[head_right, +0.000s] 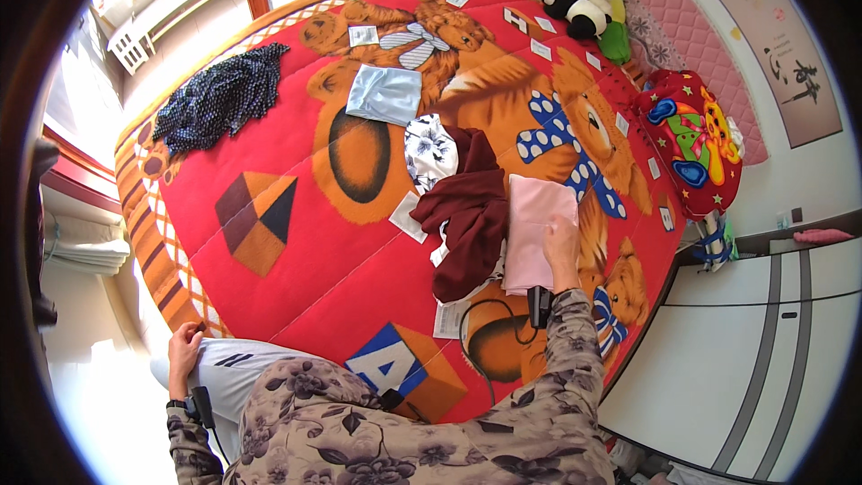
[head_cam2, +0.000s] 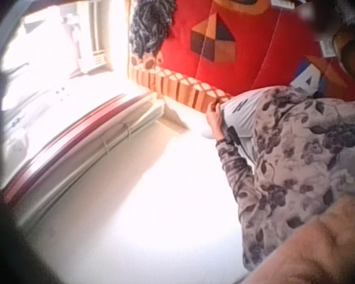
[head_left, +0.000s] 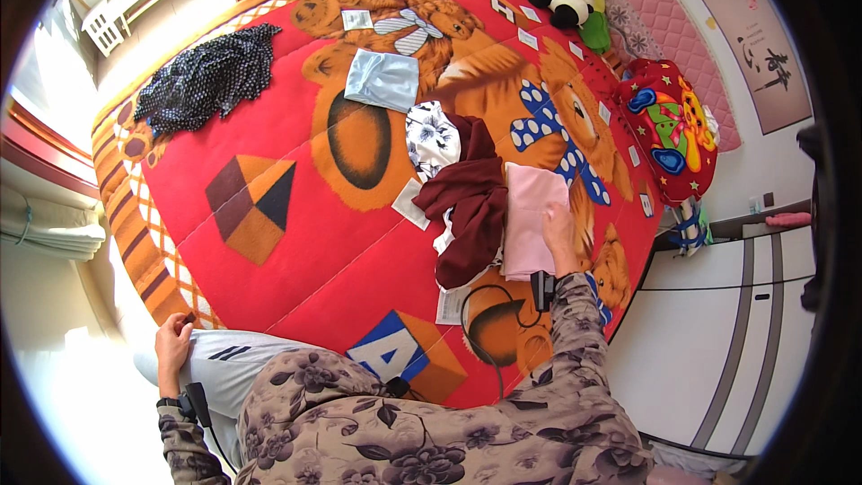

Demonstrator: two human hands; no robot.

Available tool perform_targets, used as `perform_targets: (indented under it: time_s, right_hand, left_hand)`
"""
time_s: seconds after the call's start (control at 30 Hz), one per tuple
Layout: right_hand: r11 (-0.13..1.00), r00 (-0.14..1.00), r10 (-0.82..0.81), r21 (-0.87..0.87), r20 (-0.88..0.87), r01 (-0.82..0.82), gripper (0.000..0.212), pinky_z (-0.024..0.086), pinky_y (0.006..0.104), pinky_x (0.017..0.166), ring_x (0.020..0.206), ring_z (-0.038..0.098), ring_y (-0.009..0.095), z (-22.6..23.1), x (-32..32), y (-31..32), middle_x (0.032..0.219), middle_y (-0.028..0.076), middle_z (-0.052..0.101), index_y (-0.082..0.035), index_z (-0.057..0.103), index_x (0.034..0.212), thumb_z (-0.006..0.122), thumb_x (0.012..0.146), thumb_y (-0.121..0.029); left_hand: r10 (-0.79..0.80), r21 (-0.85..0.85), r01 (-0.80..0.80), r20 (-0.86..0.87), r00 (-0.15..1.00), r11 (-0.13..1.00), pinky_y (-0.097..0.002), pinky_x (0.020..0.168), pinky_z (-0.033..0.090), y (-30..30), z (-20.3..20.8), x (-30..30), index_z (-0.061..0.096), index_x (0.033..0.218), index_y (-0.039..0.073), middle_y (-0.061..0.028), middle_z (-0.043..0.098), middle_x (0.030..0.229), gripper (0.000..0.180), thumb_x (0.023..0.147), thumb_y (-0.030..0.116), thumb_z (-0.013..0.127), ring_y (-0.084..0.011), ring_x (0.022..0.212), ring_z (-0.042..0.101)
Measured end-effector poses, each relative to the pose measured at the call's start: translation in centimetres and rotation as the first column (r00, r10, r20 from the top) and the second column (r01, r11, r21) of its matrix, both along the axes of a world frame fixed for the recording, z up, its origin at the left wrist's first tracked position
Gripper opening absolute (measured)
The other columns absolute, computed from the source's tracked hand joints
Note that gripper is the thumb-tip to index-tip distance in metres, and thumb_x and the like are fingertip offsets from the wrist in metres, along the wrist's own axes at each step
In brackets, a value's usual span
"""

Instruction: The person folds a pink garment and a maroon garment on a bed. They smooth and align each item, fold them into compact rectangles, and place them in a neat stack.

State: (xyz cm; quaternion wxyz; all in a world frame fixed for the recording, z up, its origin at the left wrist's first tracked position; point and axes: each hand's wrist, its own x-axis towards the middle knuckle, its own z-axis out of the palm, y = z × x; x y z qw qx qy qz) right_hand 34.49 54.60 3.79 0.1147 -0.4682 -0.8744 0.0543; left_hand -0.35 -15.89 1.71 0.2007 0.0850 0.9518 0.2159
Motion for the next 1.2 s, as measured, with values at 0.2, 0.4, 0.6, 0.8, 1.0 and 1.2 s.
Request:
perform_targets:
  time_s: [0.2, 0.4, 0.6, 0.8, 1.0, 1.2]
  right_hand:
    - [0.788, 0.902, -0.431, -0.489, -0.006, 0.373, 0.061, 0.047, 0.0351, 0.082, 0.098, 0.059, 0.030, -6.1, 8.7, 6.5, 0.109, 0.018, 0.062, 0.008, 0.058, 0.111, 0.071, 0.075, -0.041]
    - [0.353, 0.855, -0.511, -0.887, 0.083, 0.297, 0.068, 0.042, 0.0303, 0.090, 0.105, 0.054, 0.021, -9.4, 12.1, 10.2, 0.118, 0.014, 0.057, 0.004, 0.057, 0.119, 0.067, 0.078, -0.050]
    - [0.490, 0.769, -0.623, -0.838, -0.145, 0.239, 0.065, 0.048, 0.0310, 0.076, 0.086, 0.060, 0.020, -3.7, 7.7, 4.7, 0.106, 0.011, 0.062, -0.001, 0.059, 0.119, 0.068, 0.076, -0.049]
    - [0.363, 0.792, -0.603, -0.917, -0.095, 0.166, 0.057, 0.046, 0.0315, 0.058, 0.065, 0.056, 0.020, 6.4, 2.9, -1.3, 0.085, 0.008, 0.059, -0.004, 0.056, 0.121, 0.070, 0.077, -0.036]
    - [0.353, 0.714, -0.630, -0.931, -0.307, -0.089, 0.049, 0.052, 0.0381, 0.075, 0.085, 0.061, 0.029, 10.4, 1.0, -5.7, 0.103, 0.016, 0.061, -0.003, 0.052, 0.121, 0.065, 0.079, -0.026]
    - [0.345, 0.702, -0.611, -0.921, -0.367, -0.181, 0.047, 0.051, 0.0377, 0.086, 0.100, 0.062, 0.028, 18.4, -3.3, -2.5, 0.112, 0.017, 0.061, 0.000, 0.047, 0.124, 0.060, 0.085, -0.022]
  left_hand:
    - [0.013, 0.020, -0.013, -0.013, 1.000, 1.000, -0.0333, 0.066, 0.049, 0.4, 0.5, 0.4, 0.063, 0.099, 0.004, -0.0118, 0.067, 0.078, 0.024, 0.079, 0.016, 0.065, -0.0237, 0.071, 0.064]
    - [0.010, -0.057, -0.014, -0.061, 0.998, 0.998, -0.0359, 0.065, 0.049, 1.1, 1.2, 1.0, 0.063, 0.098, 0.006, -0.0110, 0.064, 0.075, 0.023, 0.079, 0.019, 0.064, -0.0266, 0.071, 0.063]
    - [0.033, -0.069, -0.036, -0.045, 0.998, 0.997, -0.0350, 0.066, 0.049, 1.6, 1.7, 1.2, 0.063, 0.098, 0.005, -0.0108, 0.065, 0.076, 0.023, 0.080, 0.018, 0.064, -0.0258, 0.072, 0.063]
    - [0.035, -0.056, -0.037, -0.038, 0.999, 0.998, -0.0348, 0.067, 0.049, 1.9, 2.1, 1.2, 0.063, 0.099, 0.005, -0.0106, 0.065, 0.076, 0.023, 0.080, 0.018, 0.064, -0.0256, 0.072, 0.063]
    - [0.022, -0.054, -0.025, -0.051, 0.998, 0.998, -0.0359, 0.067, 0.049, 2.0, 2.4, 1.3, 0.063, 0.098, 0.005, -0.0108, 0.065, 0.076, 0.023, 0.080, 0.018, 0.064, -0.0265, 0.073, 0.063]
    - [0.004, -0.038, -0.006, -0.056, 0.998, 0.999, -0.0366, 0.067, 0.049, 2.4, 2.7, 1.3, 0.064, 0.097, 0.006, -0.0105, 0.065, 0.076, 0.022, 0.079, 0.019, 0.064, -0.0269, 0.074, 0.063]
